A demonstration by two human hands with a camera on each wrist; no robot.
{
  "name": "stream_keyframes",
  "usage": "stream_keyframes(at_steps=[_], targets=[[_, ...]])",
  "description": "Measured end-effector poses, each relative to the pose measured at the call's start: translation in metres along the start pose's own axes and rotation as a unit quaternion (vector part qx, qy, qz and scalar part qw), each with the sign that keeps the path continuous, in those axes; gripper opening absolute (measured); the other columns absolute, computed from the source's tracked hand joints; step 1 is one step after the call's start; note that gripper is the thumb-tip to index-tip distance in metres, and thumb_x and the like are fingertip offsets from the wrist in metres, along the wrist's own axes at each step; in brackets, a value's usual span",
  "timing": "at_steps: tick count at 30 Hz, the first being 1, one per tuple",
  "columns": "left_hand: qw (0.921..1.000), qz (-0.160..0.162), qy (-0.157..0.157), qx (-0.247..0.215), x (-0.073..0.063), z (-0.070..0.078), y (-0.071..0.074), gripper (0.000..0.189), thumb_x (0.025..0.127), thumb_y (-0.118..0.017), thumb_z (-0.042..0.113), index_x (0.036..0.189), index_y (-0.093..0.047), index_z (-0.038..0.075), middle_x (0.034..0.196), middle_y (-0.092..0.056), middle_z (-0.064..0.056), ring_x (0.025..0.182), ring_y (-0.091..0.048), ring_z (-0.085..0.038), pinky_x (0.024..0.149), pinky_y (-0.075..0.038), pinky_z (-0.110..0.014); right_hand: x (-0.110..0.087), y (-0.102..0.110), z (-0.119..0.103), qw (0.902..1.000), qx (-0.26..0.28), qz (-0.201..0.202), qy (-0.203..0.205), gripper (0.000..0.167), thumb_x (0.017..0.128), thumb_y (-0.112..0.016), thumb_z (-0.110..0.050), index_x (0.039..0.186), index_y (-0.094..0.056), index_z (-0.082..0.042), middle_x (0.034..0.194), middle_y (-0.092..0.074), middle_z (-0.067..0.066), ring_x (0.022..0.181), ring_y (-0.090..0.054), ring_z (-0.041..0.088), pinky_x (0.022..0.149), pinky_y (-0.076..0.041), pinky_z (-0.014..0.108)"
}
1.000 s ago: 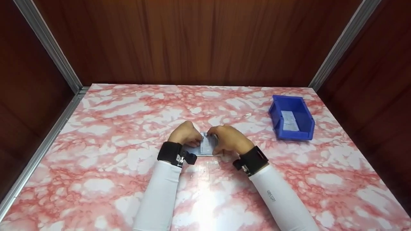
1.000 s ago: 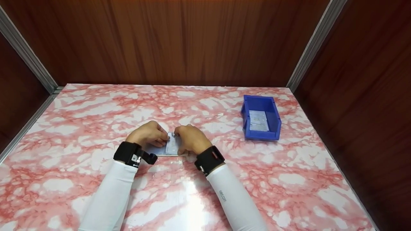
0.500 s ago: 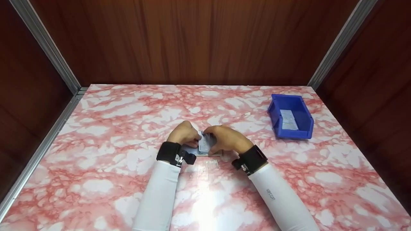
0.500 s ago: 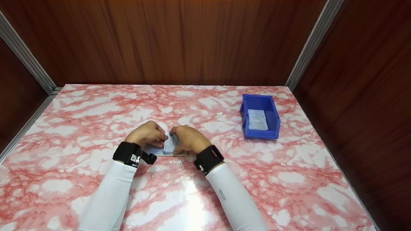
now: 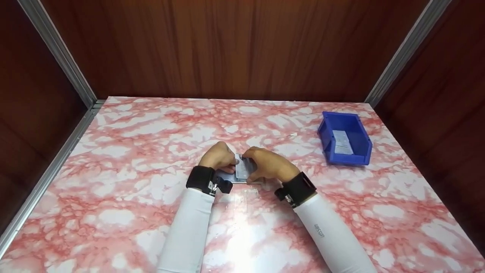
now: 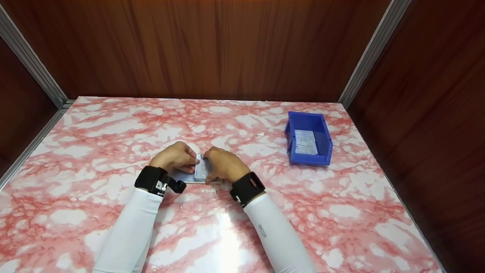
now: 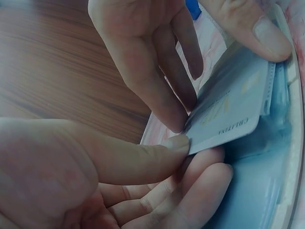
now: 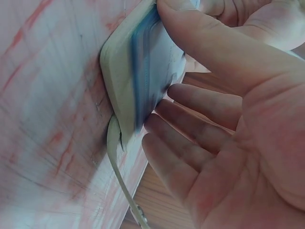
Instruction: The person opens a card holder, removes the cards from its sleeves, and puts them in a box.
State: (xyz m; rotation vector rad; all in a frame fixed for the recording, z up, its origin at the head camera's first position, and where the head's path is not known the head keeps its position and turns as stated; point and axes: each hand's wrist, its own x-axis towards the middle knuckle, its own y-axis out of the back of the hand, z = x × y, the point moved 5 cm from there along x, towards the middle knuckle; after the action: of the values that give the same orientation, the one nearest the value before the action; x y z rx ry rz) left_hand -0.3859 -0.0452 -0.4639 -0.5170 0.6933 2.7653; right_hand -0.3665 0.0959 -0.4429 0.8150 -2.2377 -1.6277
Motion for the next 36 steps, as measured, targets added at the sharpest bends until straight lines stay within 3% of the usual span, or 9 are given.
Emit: stream_keyframes(at_steps=[12, 19, 28, 36], targets=[[0.999, -0.033, -0.007, -0.03, 0.001, 0.0, 0.002, 0.012, 0.08, -0.066, 0.0, 0.091, -0.062, -0.004, 0.071, -0.063, -0.01, 0.056, -0.064, -0.016, 0.066, -0.057, -0.032, 0.0, 0.002, 0.0, 0.9998, -0.016, 0.0, -0.006, 0.074, 0.061, -0.085, -0.031, 0.125, -0.054, -0.011, 0.122, -0.056, 0.002, 0.102, -0.055, 0.017, 0.09, -0.046, 0.032], [0.9979, -0.033, 0.017, -0.053, 0.0, -0.003, 0.01, 0.015, 0.08, -0.064, -0.002, 0.094, -0.059, -0.003, 0.077, -0.062, -0.01, 0.059, -0.064, -0.018, 0.069, -0.057, -0.034, 0.0, 0.003, 0.004, 0.9997, -0.02, -0.015, -0.006, 0.074, 0.063, -0.084, -0.031, 0.127, -0.053, -0.012, 0.125, -0.055, 0.001, 0.105, -0.055, 0.016, 0.094, -0.044, 0.032], [0.9972, -0.039, 0.027, -0.058, 0.001, -0.007, 0.014, 0.012, 0.08, -0.064, -0.003, 0.089, -0.056, 0.0, 0.079, -0.061, -0.01, 0.059, -0.063, -0.018, 0.069, -0.057, -0.033, -0.002, 0.005, 0.007, 0.9993, -0.033, -0.019, -0.002, 0.073, 0.061, -0.085, -0.031, 0.125, -0.055, -0.013, 0.121, -0.057, 0.0, 0.105, -0.055, 0.015, 0.095, -0.044, 0.032], [0.9975, -0.04, 0.018, -0.056, -0.003, -0.008, 0.013, 0.008, 0.08, -0.064, -0.001, 0.079, -0.057, 0.002, 0.07, -0.061, -0.01, 0.058, -0.063, -0.018, 0.067, -0.057, -0.031, -0.002, 0.004, 0.003, 0.9998, -0.022, -0.002, 0.002, 0.065, 0.066, -0.082, -0.034, 0.122, -0.057, -0.015, 0.119, -0.055, 0.001, 0.102, -0.056, 0.018, 0.091, -0.045, 0.032]])
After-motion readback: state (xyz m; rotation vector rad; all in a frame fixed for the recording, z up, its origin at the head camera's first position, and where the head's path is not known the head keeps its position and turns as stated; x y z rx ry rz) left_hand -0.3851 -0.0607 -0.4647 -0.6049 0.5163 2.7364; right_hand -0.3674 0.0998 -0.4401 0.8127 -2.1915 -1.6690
